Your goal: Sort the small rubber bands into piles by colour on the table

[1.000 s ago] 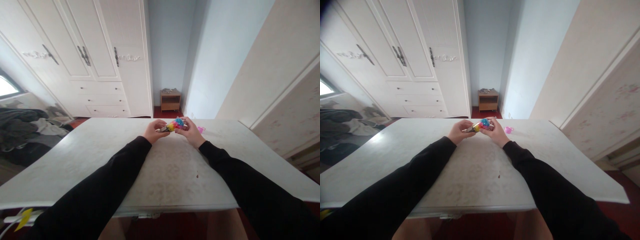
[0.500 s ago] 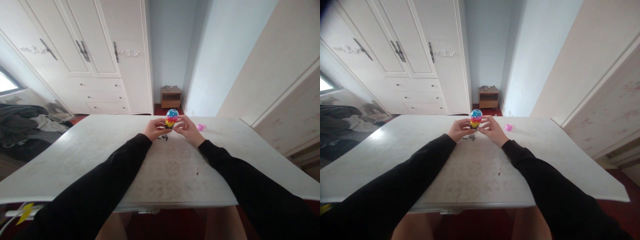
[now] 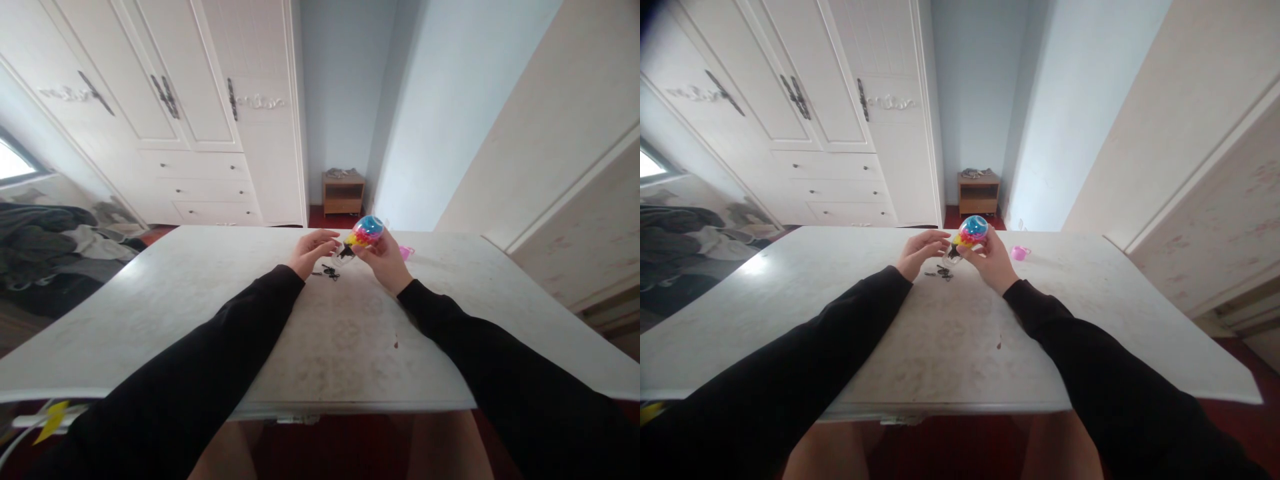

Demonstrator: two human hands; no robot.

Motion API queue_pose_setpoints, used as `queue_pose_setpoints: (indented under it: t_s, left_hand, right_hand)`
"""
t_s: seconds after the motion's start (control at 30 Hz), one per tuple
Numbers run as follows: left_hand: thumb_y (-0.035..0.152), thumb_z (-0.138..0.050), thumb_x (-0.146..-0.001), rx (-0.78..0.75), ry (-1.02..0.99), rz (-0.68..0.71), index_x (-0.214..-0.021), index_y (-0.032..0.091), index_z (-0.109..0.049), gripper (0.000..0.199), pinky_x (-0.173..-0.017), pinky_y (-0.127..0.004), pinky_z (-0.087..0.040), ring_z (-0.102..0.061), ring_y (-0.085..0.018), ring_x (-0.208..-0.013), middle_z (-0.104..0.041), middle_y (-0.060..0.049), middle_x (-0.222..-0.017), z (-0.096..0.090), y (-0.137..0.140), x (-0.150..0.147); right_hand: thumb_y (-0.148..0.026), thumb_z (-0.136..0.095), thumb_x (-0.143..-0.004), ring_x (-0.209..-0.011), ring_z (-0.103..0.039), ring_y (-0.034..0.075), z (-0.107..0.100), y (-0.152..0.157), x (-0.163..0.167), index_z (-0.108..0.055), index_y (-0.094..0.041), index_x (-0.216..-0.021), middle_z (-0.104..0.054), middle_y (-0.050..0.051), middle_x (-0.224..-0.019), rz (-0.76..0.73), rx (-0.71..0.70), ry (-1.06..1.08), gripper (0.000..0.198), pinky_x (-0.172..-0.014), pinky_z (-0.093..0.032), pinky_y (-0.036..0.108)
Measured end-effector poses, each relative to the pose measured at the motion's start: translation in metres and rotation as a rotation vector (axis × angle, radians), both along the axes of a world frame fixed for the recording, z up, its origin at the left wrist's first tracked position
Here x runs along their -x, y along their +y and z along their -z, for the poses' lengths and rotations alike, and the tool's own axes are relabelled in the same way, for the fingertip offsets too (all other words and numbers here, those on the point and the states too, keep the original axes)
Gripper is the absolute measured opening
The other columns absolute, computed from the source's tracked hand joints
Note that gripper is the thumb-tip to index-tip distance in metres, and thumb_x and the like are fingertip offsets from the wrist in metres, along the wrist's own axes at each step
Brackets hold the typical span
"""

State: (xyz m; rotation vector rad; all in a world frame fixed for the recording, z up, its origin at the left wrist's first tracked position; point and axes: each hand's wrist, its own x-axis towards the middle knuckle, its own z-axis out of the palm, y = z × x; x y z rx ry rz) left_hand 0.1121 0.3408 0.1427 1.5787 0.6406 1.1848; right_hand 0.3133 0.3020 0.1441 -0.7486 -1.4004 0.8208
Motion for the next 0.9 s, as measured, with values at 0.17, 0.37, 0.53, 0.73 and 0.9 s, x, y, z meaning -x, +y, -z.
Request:
queue_pose_setpoints:
  t_s: [0.17, 0.37, 0.53, 0.73, 0.9]
  left_hand:
    - [0.037, -0.068, -0.071, 0.069, 0.015, 0.024, -0.102, 0.016, -0.072, 0.038, -0.074, -0.032, -0.056, -0.071, -0.019, -0.084, -0.075, -0.006, -0.094, 0.0, 0.003, 0.001]
    - [0.035, -0.068, -0.068, 0.053, 0.038, -0.008, -0.093, 0.016, -0.068, 0.031, -0.073, -0.032, -0.055, -0.07, -0.02, -0.082, -0.073, -0.006, -0.089, -0.003, 0.0, 0.0]
    - [0.034, -0.07, -0.066, 0.047, 0.012, -0.054, -0.081, 0.017, -0.06, 0.024, -0.07, -0.03, -0.055, -0.068, -0.017, -0.078, -0.072, -0.004, -0.085, -0.002, 0.0, -0.001]
    - [0.035, -0.07, -0.067, 0.03, 0.002, -0.08, -0.077, 0.017, -0.058, 0.024, -0.067, -0.029, -0.054, -0.069, -0.017, -0.074, -0.07, -0.003, -0.08, -0.001, 0.002, 0.0]
    - [0.034, -0.07, -0.067, 0.007, -0.013, -0.114, -0.074, 0.017, -0.058, 0.022, -0.062, -0.027, -0.052, -0.066, -0.015, -0.066, -0.067, -0.001, -0.073, 0.001, 0.003, 0.001]
  right_hand:
    - [-0.046, -0.088, -0.074, -0.09, -0.07, 0.02, 0.007, 0.0, 0.003, -0.064, -0.029, -0.106, -0.072, 0.0, -0.102, 0.048, -0.032, -0.03, 0.044, -0.073, -0.06, 0.033]
    - [-0.049, -0.088, -0.075, -0.091, -0.07, 0.021, 0.013, -0.001, 0.006, -0.061, -0.029, -0.106, -0.072, 0.002, -0.101, 0.05, -0.035, -0.043, 0.045, -0.074, -0.06, 0.035]
    - [-0.052, -0.085, -0.077, -0.091, -0.07, 0.022, 0.012, 0.002, 0.006, -0.06, -0.028, -0.106, -0.072, 0.003, -0.1, 0.085, -0.02, -0.001, 0.044, -0.074, -0.061, 0.037]
    - [-0.052, -0.089, -0.071, -0.087, -0.07, 0.02, 0.009, -0.001, 0.005, -0.061, -0.028, -0.105, -0.072, 0.001, -0.099, 0.052, -0.034, 0.003, 0.05, -0.077, -0.062, 0.036]
    - [-0.05, -0.089, -0.073, -0.09, -0.069, 0.02, 0.009, -0.004, 0.007, -0.062, -0.029, -0.105, -0.071, 0.001, -0.1, 0.073, -0.019, 0.024, 0.046, -0.076, -0.062, 0.035]
